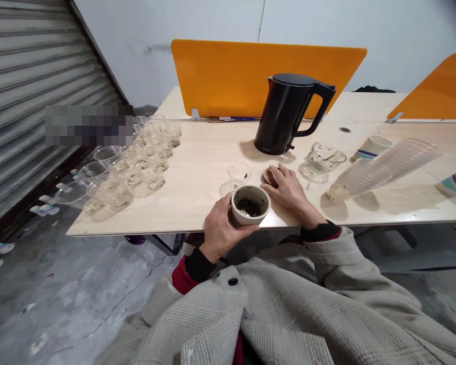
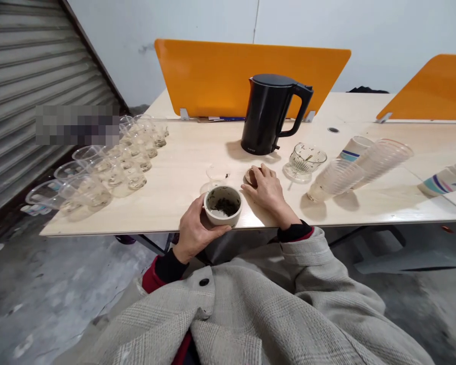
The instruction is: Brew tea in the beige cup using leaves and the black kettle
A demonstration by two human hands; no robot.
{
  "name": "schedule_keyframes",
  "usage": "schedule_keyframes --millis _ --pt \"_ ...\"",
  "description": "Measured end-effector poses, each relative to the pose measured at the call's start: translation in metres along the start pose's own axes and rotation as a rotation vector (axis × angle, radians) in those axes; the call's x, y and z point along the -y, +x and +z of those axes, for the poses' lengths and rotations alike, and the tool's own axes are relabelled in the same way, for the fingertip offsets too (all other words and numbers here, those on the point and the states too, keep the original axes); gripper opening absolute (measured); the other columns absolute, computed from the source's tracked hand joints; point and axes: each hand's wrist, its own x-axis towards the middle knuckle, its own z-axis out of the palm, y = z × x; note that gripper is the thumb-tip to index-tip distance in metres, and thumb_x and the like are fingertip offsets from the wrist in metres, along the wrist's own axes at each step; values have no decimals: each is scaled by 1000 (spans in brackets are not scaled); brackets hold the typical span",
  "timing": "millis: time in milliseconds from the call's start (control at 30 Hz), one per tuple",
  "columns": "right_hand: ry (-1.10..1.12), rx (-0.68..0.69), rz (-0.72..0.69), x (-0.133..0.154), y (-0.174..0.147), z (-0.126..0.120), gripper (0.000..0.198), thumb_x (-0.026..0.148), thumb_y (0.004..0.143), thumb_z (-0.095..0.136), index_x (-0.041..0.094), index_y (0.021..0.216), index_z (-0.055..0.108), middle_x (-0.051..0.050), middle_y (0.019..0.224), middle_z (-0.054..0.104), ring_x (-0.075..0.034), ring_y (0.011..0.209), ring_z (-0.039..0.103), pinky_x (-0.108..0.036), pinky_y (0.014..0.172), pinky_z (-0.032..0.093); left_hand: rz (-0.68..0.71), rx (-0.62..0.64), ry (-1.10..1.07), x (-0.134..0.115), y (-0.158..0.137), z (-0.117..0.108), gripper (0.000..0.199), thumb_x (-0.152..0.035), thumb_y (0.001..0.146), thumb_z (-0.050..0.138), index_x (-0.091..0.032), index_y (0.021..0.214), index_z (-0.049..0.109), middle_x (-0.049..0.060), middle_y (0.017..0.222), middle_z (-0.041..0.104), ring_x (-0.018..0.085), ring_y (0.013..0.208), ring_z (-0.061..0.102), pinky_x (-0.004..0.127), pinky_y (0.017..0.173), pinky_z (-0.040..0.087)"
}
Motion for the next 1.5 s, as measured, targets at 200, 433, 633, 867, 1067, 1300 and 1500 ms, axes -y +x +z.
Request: schedule_keyframes --millis 200,433,633,867,1067,1300,1500 --pt "27 -45 63 -11 6 9 67 54 99 53 12 150 60 -26 146 62 -46 130 55 -63 110 45 71 -48 23 -7 -6 7 99 -73 78 86 -22 152 46 17 136 71 35 123 73 51 104 62" --pt "315 -256 -37 3 -20 -38 68 62 99 56 22 153 60 -17 142 68 -40 131 61 -64 114 47 81 -67 13 -16 -11 13 99 -71 79 86 -22 154 43 17 136 71 35 120 73 52 103 62" --pt "392 -113 -352 61 -70 -85 65 57 103 63 29 161 52 -13 155 60 -37 141 57 -59 118 49 22 -63 1 -17 -8 15 96 -77 82 80 -21 152 46 17 137 71 35 124 71 51 104 60" --pt "226 -73 -470 82 -69 -78 63 52 105 57 24 162 52 -17 153 58 -39 136 55 -62 114 50 38 -74 17 -15 -7 15 90 -77 87 73 -19 150 47 18 135 72 33 119 73 50 101 61" --pt "137 -16 -490 90 -65 -82 62 54 105 54 17 155 58 -20 151 57 -39 133 54 -61 114 49 16 -97 14 -15 -7 18 83 -70 89 75 -19 149 49 18 134 72 34 119 73 51 102 62" --pt "88 23 -458 93 -67 -85 60 55 106 51 20 154 60 -19 154 54 -41 134 52 -64 113 49 45 -109 8 -16 -7 17 81 -69 91 72 -19 150 49 18 134 73 32 118 74 50 102 63" --pt "120 20 -465 92 -68 -80 60 57 108 47 22 156 57 -19 154 54 -40 133 52 -64 112 51 60 -95 36 -16 -6 17 84 -70 91 72 -18 151 47 19 137 72 33 120 74 50 103 63"
